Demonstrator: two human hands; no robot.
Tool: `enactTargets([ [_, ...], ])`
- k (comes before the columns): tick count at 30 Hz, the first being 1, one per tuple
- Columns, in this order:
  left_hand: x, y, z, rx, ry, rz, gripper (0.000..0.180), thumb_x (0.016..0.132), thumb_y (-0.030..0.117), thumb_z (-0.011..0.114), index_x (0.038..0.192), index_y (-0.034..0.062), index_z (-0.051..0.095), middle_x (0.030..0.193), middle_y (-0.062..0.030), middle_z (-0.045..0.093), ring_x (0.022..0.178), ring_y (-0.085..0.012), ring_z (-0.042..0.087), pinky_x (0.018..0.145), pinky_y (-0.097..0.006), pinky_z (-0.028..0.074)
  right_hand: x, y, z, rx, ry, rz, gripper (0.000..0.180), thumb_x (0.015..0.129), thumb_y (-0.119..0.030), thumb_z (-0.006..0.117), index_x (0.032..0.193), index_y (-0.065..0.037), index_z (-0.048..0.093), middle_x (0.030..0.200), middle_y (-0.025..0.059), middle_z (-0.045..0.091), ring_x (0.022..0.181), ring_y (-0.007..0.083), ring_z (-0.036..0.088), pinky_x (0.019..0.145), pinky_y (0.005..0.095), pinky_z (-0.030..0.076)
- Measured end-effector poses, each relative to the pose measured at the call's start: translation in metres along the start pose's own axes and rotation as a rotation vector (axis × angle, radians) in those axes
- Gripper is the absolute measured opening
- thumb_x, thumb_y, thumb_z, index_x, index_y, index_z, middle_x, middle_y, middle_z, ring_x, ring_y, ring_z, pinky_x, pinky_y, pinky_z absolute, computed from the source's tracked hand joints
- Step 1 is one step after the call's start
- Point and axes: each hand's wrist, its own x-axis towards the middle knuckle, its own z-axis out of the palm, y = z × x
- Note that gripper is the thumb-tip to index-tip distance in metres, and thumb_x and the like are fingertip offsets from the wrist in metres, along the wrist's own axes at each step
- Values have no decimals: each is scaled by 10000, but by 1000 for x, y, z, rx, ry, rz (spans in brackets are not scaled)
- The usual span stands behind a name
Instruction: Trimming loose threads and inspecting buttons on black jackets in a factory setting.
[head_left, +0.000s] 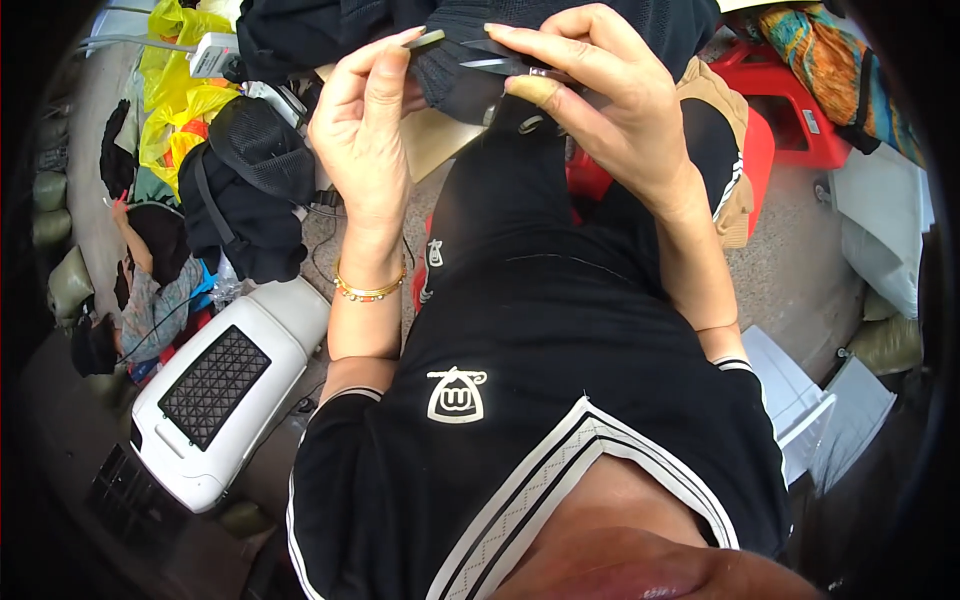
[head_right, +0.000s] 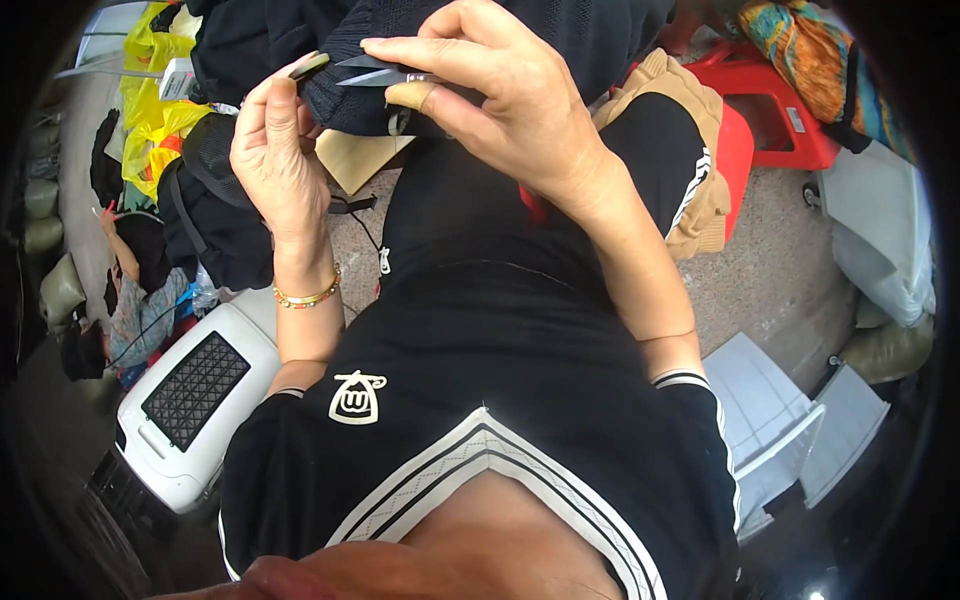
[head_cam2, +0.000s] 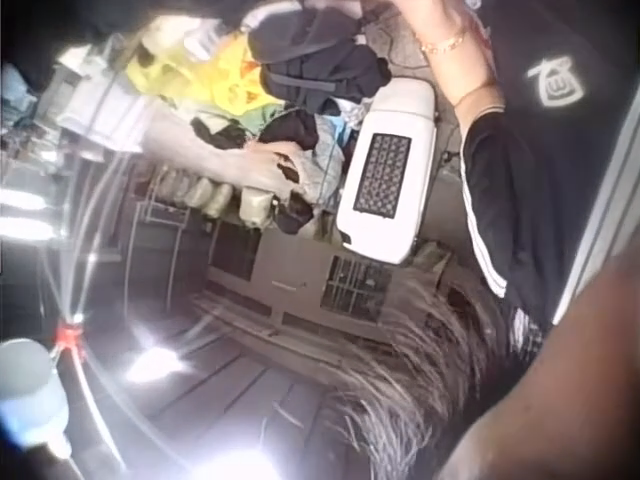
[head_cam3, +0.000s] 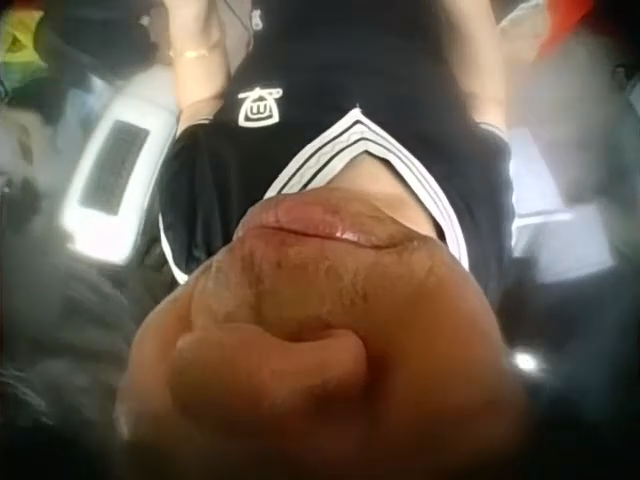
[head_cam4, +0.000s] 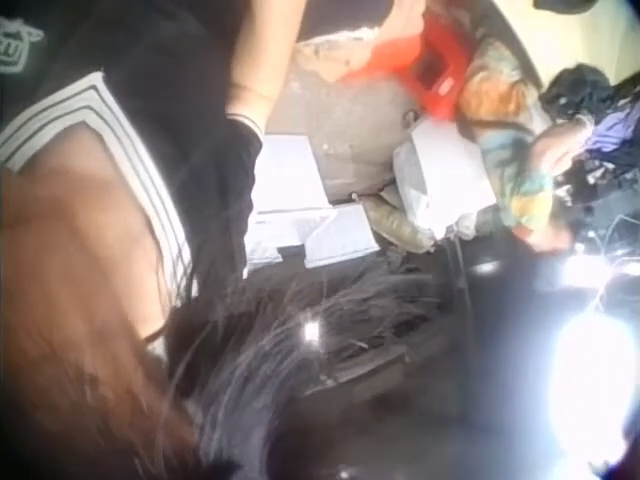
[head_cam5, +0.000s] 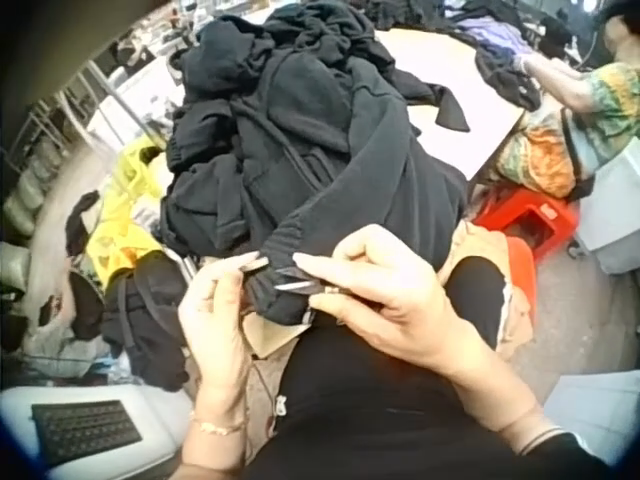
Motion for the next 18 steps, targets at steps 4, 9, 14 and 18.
enactTargets([
  [4, -2, 1, 9, -24, 97, 10, 191, 935, 198, 624, 985, 21, 675, 783, 17, 634, 647, -19, 542, 597, -152, 454, 0, -3, 0, 86, -18, 60, 360, 769, 6, 726, 1124, -6, 665, 842, 83, 564, 744, 184, 546, 653, 264, 438],
  [9, -3, 0, 12, -52, 107, -1, 171, 933, 174, 627, 946, 10, 673, 734, 39, 586, 608, -5, 472, 544, -137, 378, -1, -4, -3, 91, -46, 87, 355, 768, 10, 725, 1118, -9, 669, 849, 76, 567, 751, 181, 550, 658, 261, 439],
  [14, -3, 1, 14, 15, 73, 73, 163, 927, 153, 636, 924, -4, 678, 707, 45, 563, 579, -12, 437, 526, -149, 334, 4, -11, -8, 34, -64, 104, 351, 769, 9, 723, 1115, -17, 672, 853, 72, 566, 750, 178, 552, 653, 261, 438],
  [18, -3, 3, 15, 6, 56, 112, 165, 926, 148, 637, 933, -11, 681, 719, 29, 587, 593, -16, 459, 543, -146, 351, 8, -18, -12, -67, -76, 113, 346, 775, 0, 720, 1116, -18, 670, 835, 69, 553, 726, 175, 543, 637, 260, 436],
])
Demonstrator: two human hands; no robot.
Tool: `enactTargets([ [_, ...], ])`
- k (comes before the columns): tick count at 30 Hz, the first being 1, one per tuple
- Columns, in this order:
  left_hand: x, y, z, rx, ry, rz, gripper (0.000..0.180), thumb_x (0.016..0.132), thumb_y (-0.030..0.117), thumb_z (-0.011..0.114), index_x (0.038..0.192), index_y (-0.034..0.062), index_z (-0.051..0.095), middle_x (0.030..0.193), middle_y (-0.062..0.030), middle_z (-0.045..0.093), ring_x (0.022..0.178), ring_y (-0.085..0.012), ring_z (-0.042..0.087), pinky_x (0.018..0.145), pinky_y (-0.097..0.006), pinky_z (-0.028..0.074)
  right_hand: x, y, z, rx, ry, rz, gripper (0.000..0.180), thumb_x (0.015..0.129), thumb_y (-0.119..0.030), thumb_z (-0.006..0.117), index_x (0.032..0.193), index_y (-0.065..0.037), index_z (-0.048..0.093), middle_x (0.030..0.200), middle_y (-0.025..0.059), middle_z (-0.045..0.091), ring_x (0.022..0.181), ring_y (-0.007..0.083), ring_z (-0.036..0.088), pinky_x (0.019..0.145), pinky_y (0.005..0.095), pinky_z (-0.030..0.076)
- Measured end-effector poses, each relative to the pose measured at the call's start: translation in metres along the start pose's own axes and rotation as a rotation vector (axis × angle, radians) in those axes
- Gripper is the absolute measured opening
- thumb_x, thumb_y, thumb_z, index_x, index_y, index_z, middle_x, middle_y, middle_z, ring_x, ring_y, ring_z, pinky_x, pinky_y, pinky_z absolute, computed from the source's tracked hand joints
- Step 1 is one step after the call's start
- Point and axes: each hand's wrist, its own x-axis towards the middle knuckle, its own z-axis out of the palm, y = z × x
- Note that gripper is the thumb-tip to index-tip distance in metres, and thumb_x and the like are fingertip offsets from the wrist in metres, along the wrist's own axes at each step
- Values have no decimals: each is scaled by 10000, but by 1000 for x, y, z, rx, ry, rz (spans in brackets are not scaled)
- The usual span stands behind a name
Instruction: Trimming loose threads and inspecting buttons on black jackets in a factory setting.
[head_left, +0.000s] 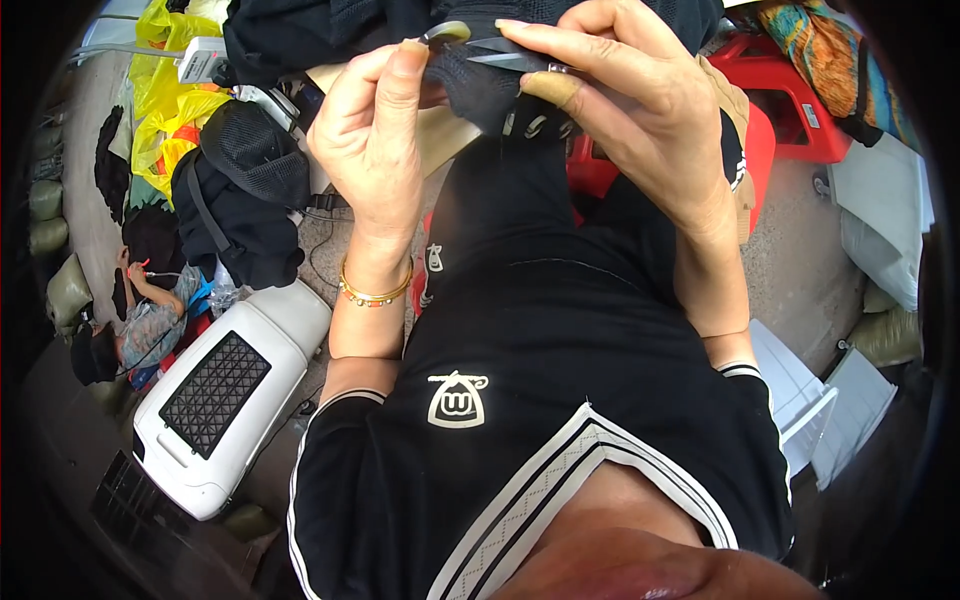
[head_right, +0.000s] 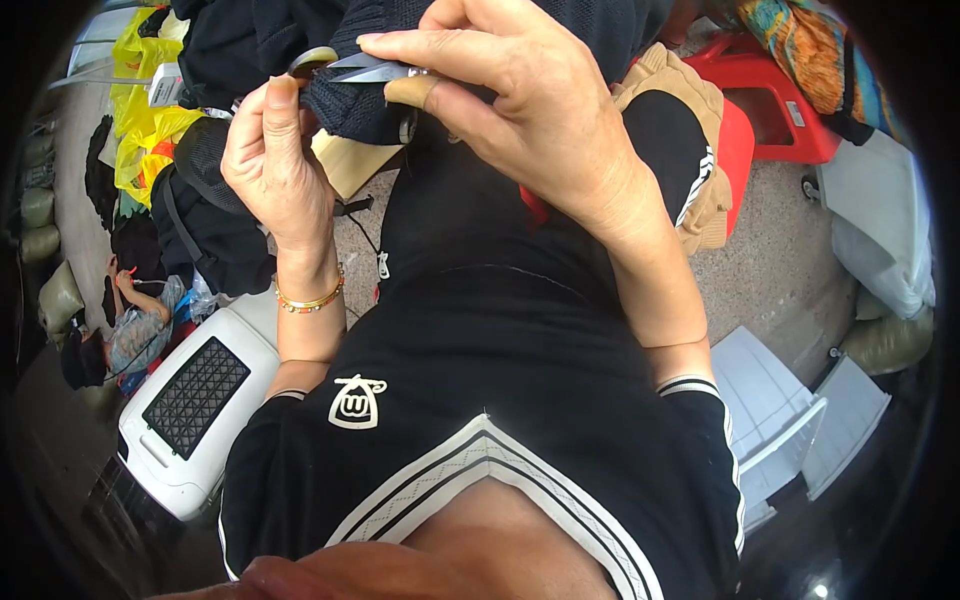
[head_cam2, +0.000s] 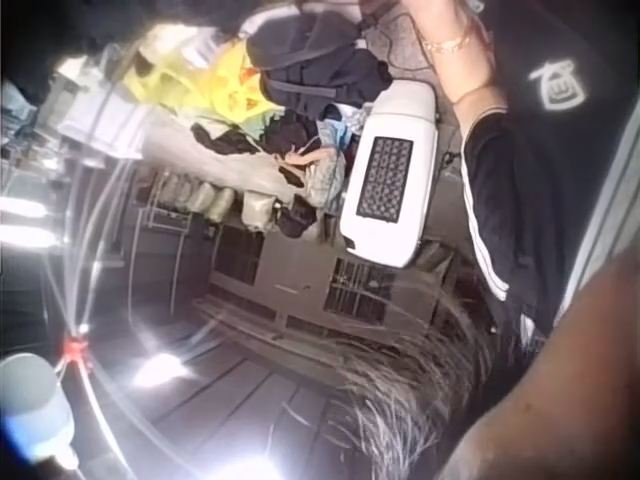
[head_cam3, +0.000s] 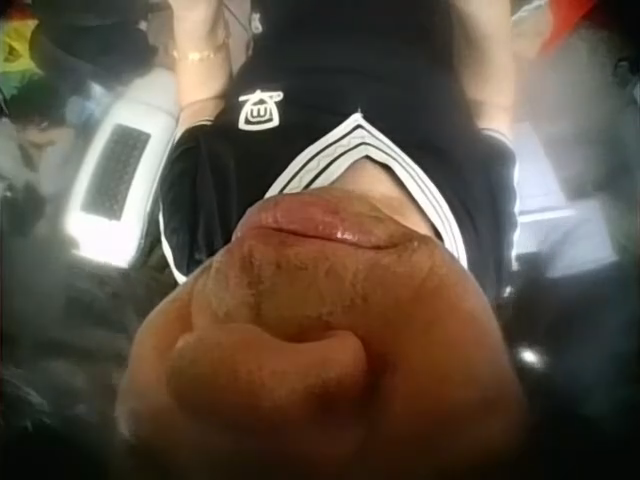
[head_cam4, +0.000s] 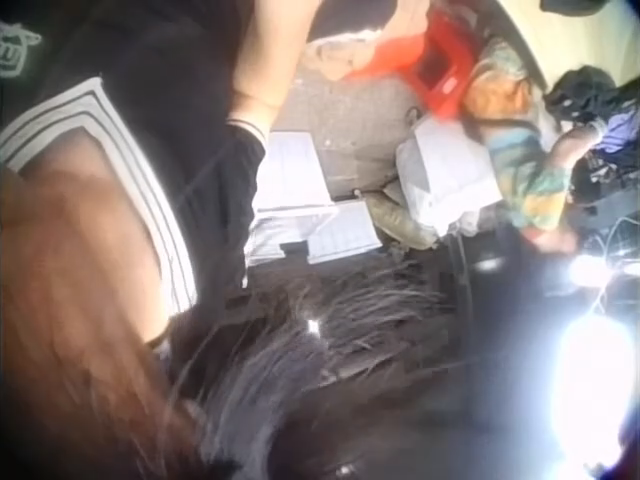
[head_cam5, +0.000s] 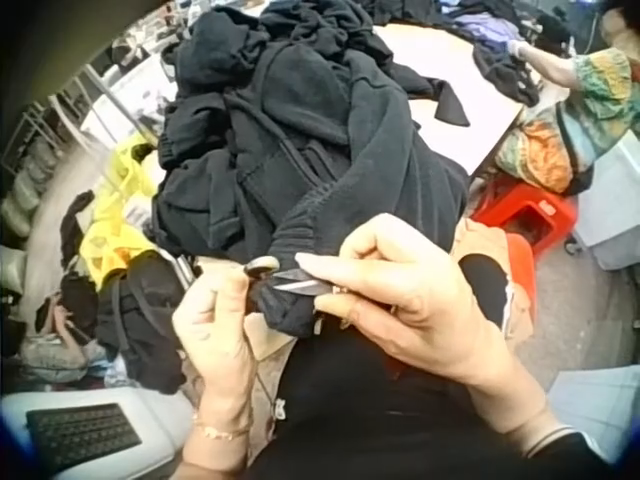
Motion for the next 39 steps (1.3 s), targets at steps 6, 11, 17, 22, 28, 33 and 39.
enactTargets([
  [6, 0, -4, -5, 66, -53, 115, 166, 924, 121, 629, 978, -25, 687, 814, -48, 688, 689, -76, 635, 640, -199, 527, 0, 0, -1, 10, 18, 34, 339, 779, 6, 714, 1114, -20, 668, 845, 66, 539, 707, 154, 537, 611, 244, 431],
  [11, 0, -5, -3, 122, -33, 174, 157, 923, 111, 628, 978, -20, 694, 840, -48, 697, 707, -68, 629, 648, -186, 508, -1, 1, 0, 11, 13, 41, 329, 779, 6, 714, 1104, -19, 670, 846, 69, 536, 703, 154, 542, 610, 243, 434],
  [17, 0, -6, -2, 98, -40, 167, 145, 917, 95, 633, 980, -20, 694, 835, -43, 694, 703, -58, 617, 649, -180, 498, 0, 2, 2, 1, -13, 43, 323, 782, 4, 711, 1102, -13, 669, 842, 80, 535, 703, 165, 545, 612, 244, 437],
  [22, 0, -8, -3, 90, -41, 150, 134, 912, 83, 638, 983, -14, 698, 814, -24, 678, 678, -41, 591, 623, -166, 471, 1, 9, 4, 73, 23, 2, 317, 783, 2, 711, 1097, -11, 675, 851, 81, 546, 705, 166, 542, 614, 248, 439],
  [28, -1, -9, -4, 100, -38, 153, 133, 911, 80, 639, 991, -6, 701, 814, -15, 672, 666, -34, 577, 606, -159, 453, -1, 13, 4, 148, 9, 24, 305, 792, 10, 710, 1095, -10, 681, 866, 68, 557, 705, 135, 549, 600, 231, 447],
  [33, -3, -8, -1, 34, -43, 113, 137, 913, 89, 638, 990, -7, 699, 811, -17, 673, 667, -35, 577, 610, -159, 455, -3, 17, 2, 225, -1, 43, 307, 795, 13, 713, 1099, -15, 682, 880, 63, 566, 707, 120, 556, 599, 222, 453],
  [39, -3, -8, -1, 5, -48, 90, 143, 919, 99, 631, 983, -10, 696, 820, -28, 681, 669, -43, 587, 616, -165, 468, -3, 19, 0, 211, -10, 31, 306, 795, 6, 716, 1099, -16, 684, 881, 62, 573, 720, 120, 562, 607, 222, 457],
])
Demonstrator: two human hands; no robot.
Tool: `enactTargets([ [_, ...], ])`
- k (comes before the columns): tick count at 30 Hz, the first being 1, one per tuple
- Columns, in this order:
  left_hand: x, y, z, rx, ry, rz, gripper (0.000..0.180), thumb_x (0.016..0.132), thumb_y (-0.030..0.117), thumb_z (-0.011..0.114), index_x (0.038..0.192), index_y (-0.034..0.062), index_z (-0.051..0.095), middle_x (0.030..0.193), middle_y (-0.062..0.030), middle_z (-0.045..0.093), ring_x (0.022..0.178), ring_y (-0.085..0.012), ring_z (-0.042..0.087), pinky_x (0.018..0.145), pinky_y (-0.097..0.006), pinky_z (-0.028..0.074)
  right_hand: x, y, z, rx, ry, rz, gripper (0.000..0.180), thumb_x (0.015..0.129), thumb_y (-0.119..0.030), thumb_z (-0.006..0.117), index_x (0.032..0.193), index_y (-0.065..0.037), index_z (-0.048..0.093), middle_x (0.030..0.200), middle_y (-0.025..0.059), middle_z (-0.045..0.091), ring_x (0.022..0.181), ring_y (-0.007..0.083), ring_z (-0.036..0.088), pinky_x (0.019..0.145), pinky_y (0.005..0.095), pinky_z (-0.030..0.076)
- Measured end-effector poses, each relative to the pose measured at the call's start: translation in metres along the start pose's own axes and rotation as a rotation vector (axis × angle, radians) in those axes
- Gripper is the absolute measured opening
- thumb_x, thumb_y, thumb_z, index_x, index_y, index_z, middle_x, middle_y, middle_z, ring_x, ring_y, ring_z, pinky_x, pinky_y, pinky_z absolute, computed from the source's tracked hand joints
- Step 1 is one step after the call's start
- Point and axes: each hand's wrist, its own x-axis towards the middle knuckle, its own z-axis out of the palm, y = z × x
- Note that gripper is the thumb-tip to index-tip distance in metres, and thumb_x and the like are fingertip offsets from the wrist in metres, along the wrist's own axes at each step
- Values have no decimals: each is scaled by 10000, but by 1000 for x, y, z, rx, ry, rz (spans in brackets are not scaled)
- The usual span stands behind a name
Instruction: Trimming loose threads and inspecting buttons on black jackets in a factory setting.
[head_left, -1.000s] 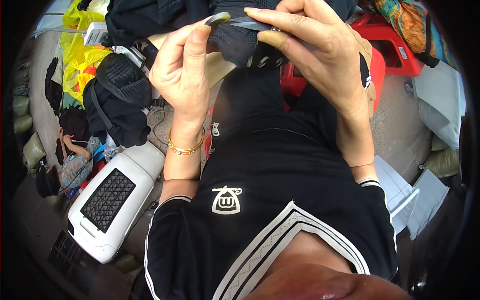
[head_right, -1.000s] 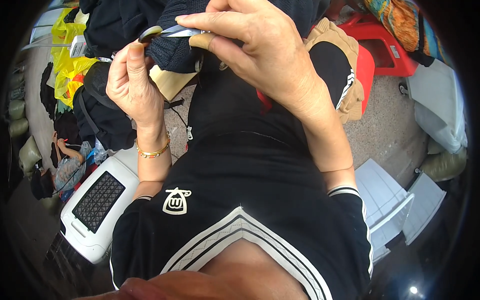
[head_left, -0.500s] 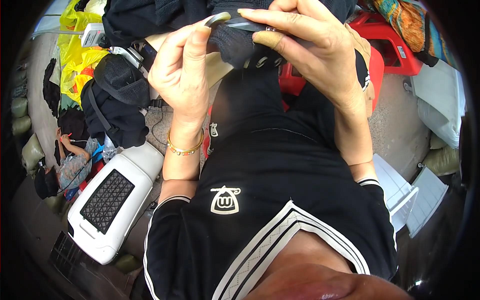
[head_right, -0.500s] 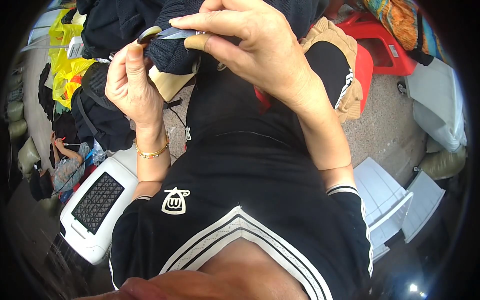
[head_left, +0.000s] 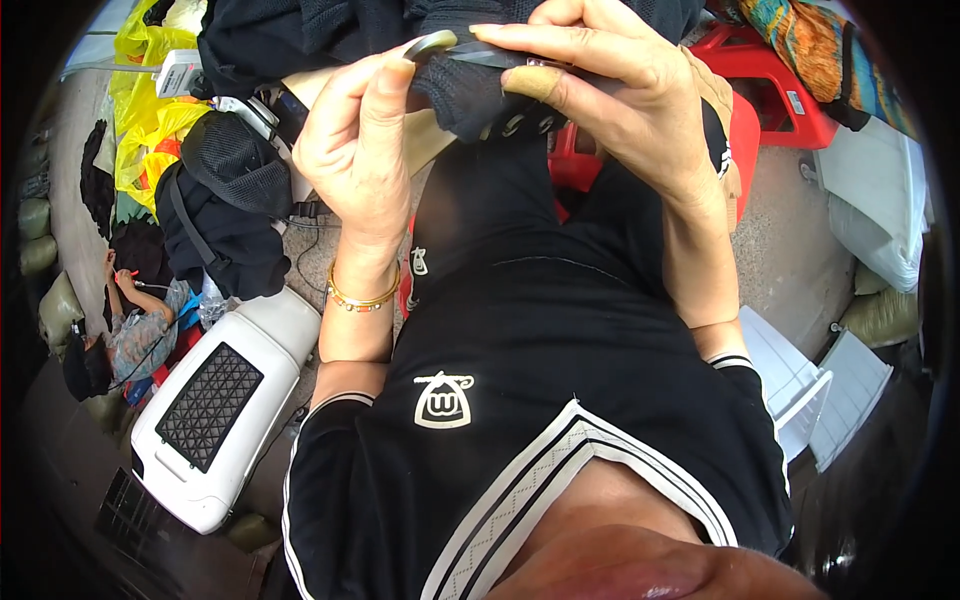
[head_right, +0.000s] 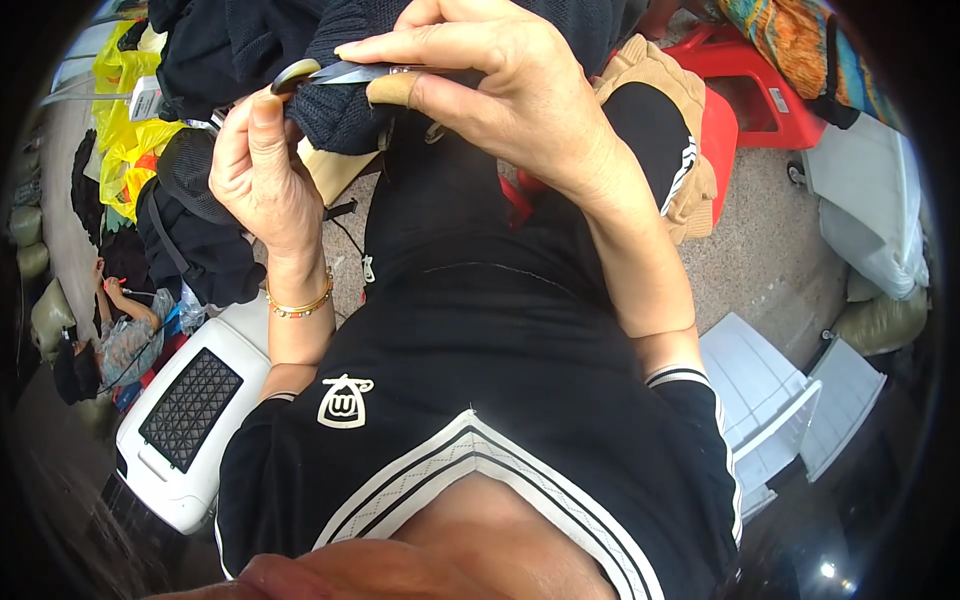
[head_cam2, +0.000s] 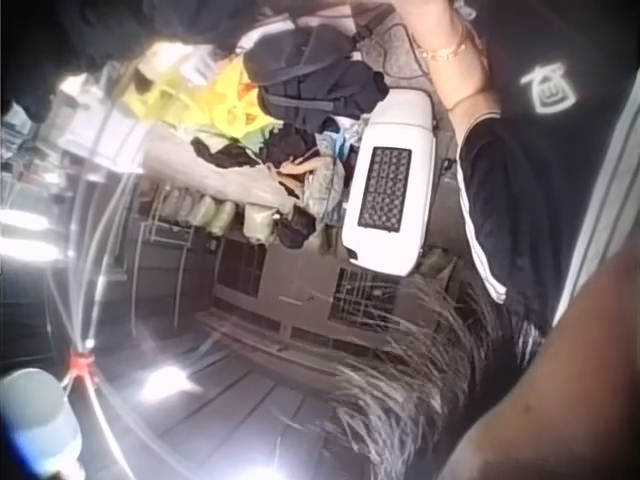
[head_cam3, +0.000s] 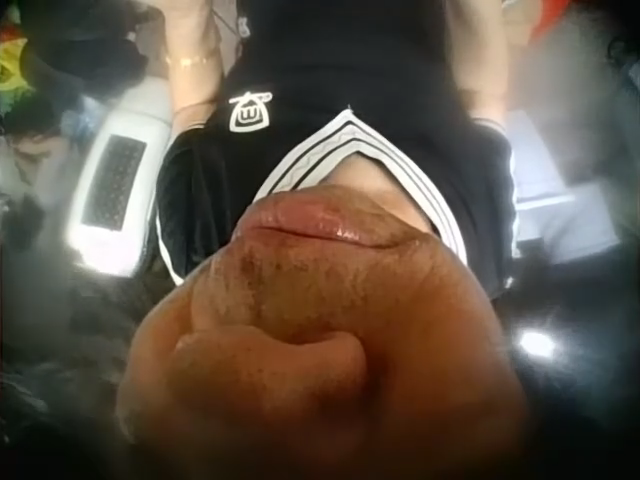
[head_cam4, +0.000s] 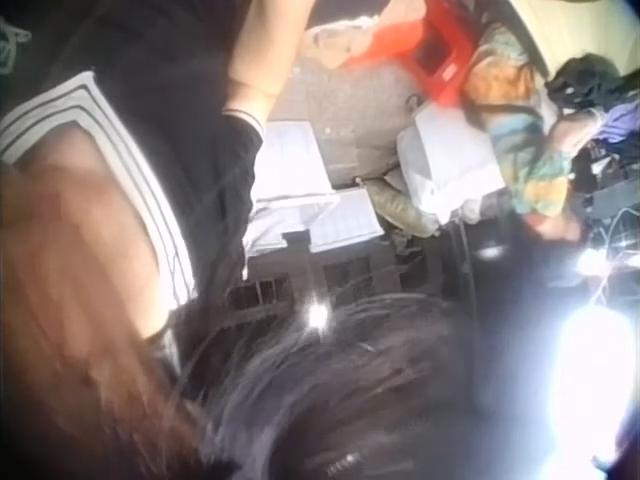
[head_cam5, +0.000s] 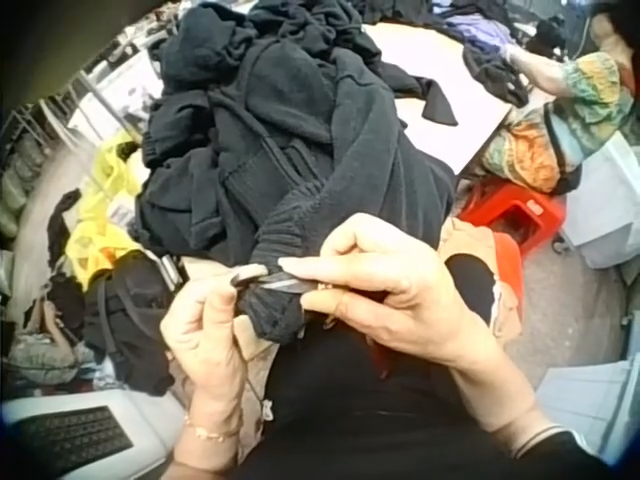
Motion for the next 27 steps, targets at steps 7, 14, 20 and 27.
enactTargets([
  [7, 1, 1, 1, 51, -34, 56, 149, 920, 99, 628, 986, -18, 692, 838, -50, 689, 688, -66, 617, 636, -189, 511, 2, -2, 1, -49, 11, -36, 314, 779, 3, 728, 1089, -20, 689, 861, 70, 581, 718, 146, 567, 612, 237, 455],
  [14, 1, 5, 3, -38, -62, -26, 160, 909, 106, 645, 982, -30, 686, 821, -53, 682, 692, -86, 635, 643, -205, 535, -2, -8, 0, -160, 30, -67, 309, 761, 2, 733, 1067, -21, 693, 840, 76, 574, 711, 170, 564, 603, 255, 442],
  [20, 2, 9, 3, 24, -81, -37, 146, 901, 89, 651, 970, -33, 692, 805, -52, 679, 685, -90, 639, 638, -201, 530, 3, -32, -1, -372, -2, -50, 345, 741, -5, 742, 1080, -29, 682, 809, 72, 545, 699, 182, 556, 594, 263, 437],
  [27, 4, 9, 4, 122, -127, 33, 136, 899, 74, 649, 974, -29, 696, 787, -54, 687, 682, -86, 649, 632, -186, 518, 8, -55, 0, -638, -23, -83, 281, 712, 2, 716, 988, -43, 694, 772, 44, 531, 665, 179, 559, 542, 276, 447],
])
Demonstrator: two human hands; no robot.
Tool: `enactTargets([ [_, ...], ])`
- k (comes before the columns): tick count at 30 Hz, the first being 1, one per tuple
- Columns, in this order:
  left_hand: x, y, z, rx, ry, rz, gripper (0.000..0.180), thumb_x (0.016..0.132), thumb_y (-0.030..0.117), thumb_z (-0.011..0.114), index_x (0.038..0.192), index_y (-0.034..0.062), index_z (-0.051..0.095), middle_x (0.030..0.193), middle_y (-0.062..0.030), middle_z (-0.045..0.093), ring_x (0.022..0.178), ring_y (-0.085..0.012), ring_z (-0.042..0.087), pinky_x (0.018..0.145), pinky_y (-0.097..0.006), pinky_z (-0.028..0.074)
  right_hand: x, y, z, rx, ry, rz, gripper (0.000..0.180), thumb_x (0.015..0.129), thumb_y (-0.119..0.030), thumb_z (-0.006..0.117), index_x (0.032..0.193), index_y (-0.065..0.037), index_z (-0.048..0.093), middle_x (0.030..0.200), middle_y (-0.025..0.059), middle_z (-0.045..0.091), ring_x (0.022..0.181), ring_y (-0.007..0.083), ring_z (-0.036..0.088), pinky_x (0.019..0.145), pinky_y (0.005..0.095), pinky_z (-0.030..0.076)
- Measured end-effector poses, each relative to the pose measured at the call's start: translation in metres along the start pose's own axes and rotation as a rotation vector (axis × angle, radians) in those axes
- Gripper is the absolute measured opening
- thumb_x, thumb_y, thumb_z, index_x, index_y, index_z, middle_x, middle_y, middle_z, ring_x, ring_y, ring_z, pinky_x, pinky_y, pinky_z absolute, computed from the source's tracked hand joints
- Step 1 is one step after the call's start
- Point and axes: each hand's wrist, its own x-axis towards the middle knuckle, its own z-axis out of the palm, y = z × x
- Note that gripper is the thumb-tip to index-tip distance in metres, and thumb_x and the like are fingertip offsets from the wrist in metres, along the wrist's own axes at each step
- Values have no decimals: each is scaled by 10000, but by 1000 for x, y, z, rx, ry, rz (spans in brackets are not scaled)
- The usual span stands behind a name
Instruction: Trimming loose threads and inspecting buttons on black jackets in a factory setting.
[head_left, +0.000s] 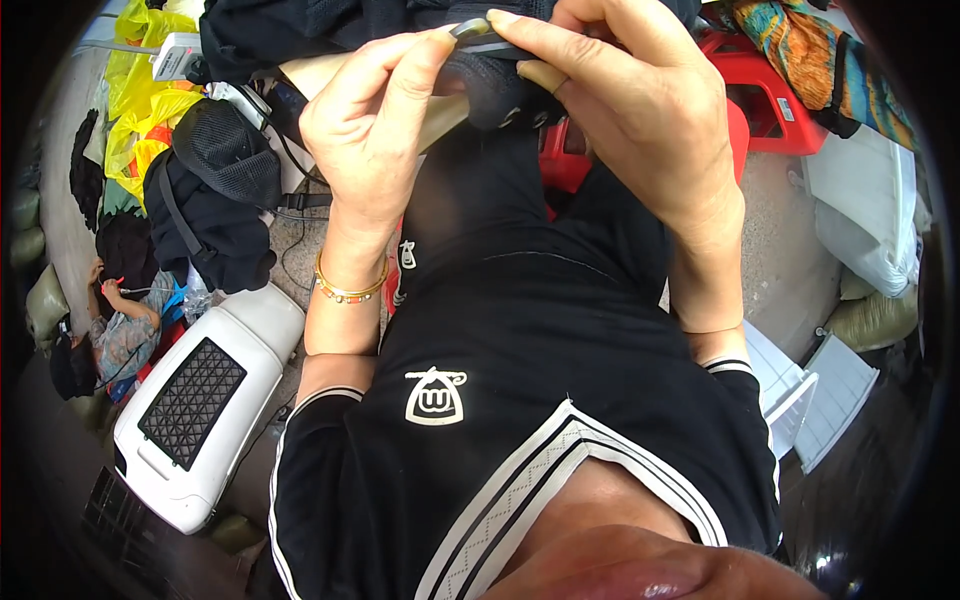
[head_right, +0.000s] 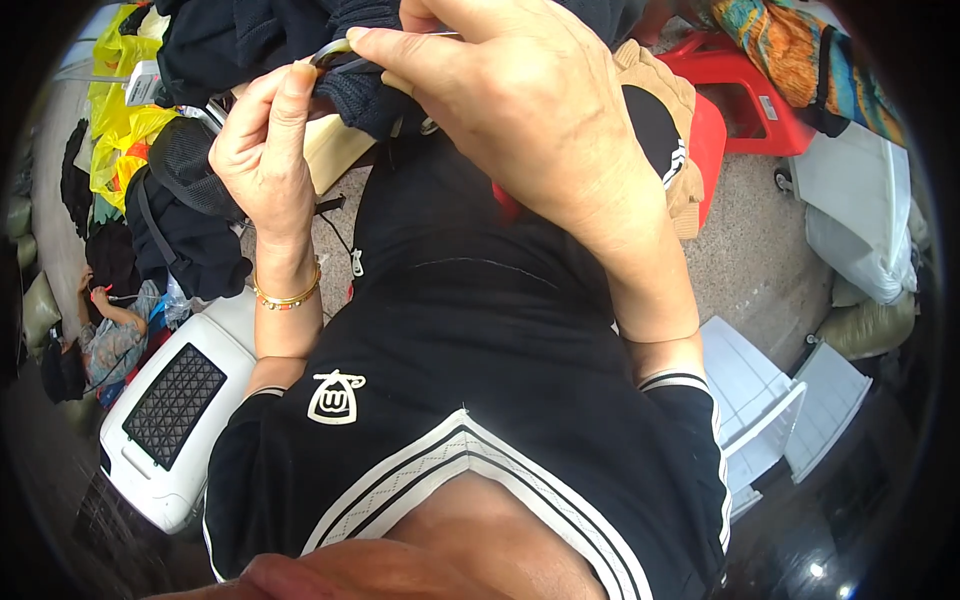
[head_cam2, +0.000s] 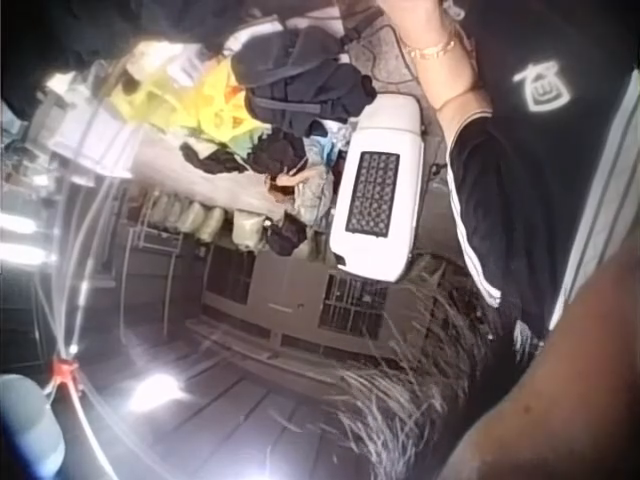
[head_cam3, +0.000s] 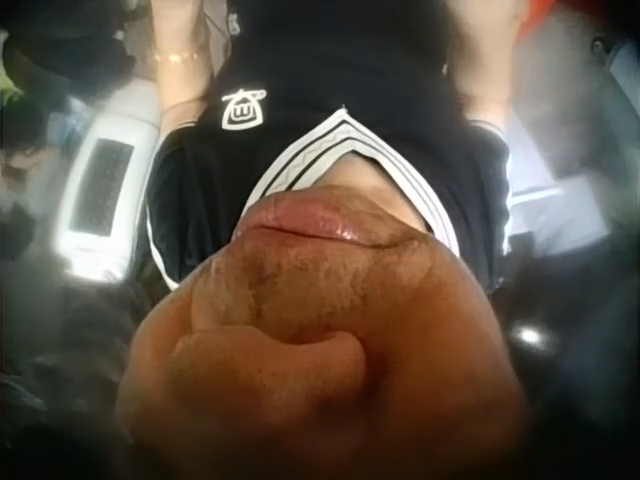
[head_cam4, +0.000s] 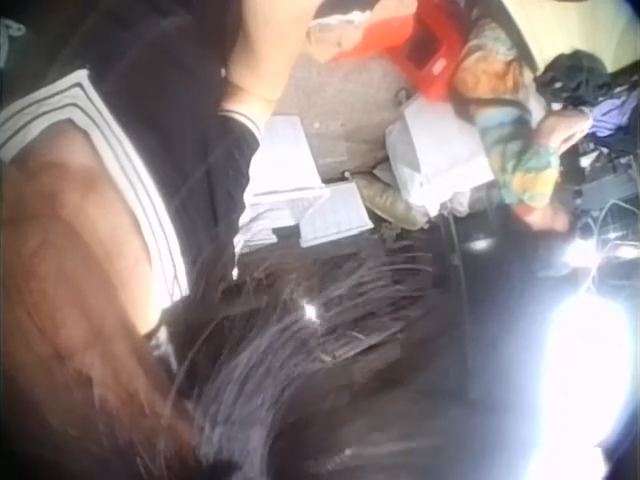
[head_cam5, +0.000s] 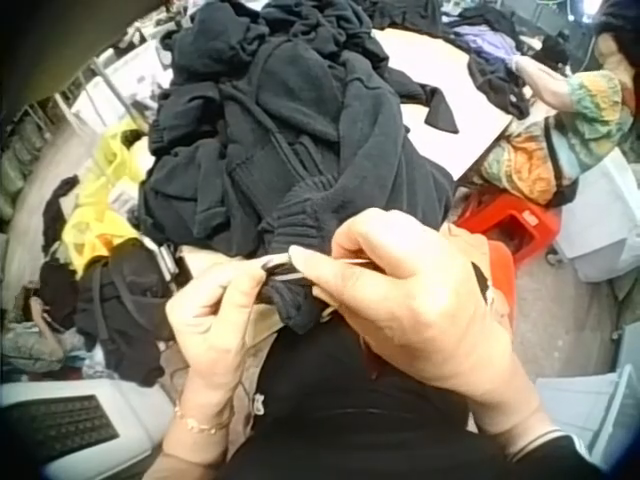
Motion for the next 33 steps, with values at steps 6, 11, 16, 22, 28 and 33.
enactTargets([
  [6, 0, 3, 1, -9, -11, -81, 122, 895, 70, 651, 960, -20, 702, 775, -54, 692, 665, -89, 658, 622, -189, 524, 1, -9, -5, -94, 10, 9, 224, 700, -22, 706, 922, -54, 699, 737, 32, 531, 611, 174, 559, 492, 286, 444],
  [11, 0, 4, 2, -25, -2, -104, 123, 895, 77, 652, 954, -19, 702, 775, -51, 691, 662, -96, 661, 621, -196, 535, -2, -8, -7, -110, 5, 31, 209, 706, -33, 703, 913, -54, 698, 740, 33, 536, 611, 170, 563, 486, 285, 438],
  [16, 2, 3, 4, -48, -27, -81, 122, 894, 70, 652, 959, -21, 702, 777, -51, 691, 670, -99, 665, 622, -196, 536, -4, 0, -5, -70, 55, -37, 160, 735, -38, 680, 894, -40, 691, 743, 45, 542, 618, 188, 562, 504, 294, 441],
  [22, 2, 3, -1, 2, -45, -64, 115, 886, 51, 658, 964, -21, 703, 784, -54, 695, 670, -97, 664, 628, -193, 535, -1, 0, -2, -13, 54, -59, 148, 735, -41, 667, 881, -22, 684, 748, 61, 549, 627, 206, 565, 520, 309, 445],
  [28, 7, 3, 6, -107, 2, -199, 178, 916, 126, 639, 1015, -11, 694, 881, -65, 698, 691, -80, 624, 643, -191, 509, -7, 12, 10, -11, 184, -101, 174, 737, 3, 674, 910, -6, 680, 755, 78, 549, 665, 226, 573, 565, 314, 466],
  [33, 22, -27, 2, -629, -86, -399, 443, 957, 53, 513, 1378, -14, 392, 1138, -80, 592, 1013, -90, 569, 867, -207, 457, 10, 59, 52, 170, 394, -98, 155, 782, -51, 675, 932, -14, 675, 806, 108, 568, 736, 277, 595, 649, 339, 487],
])
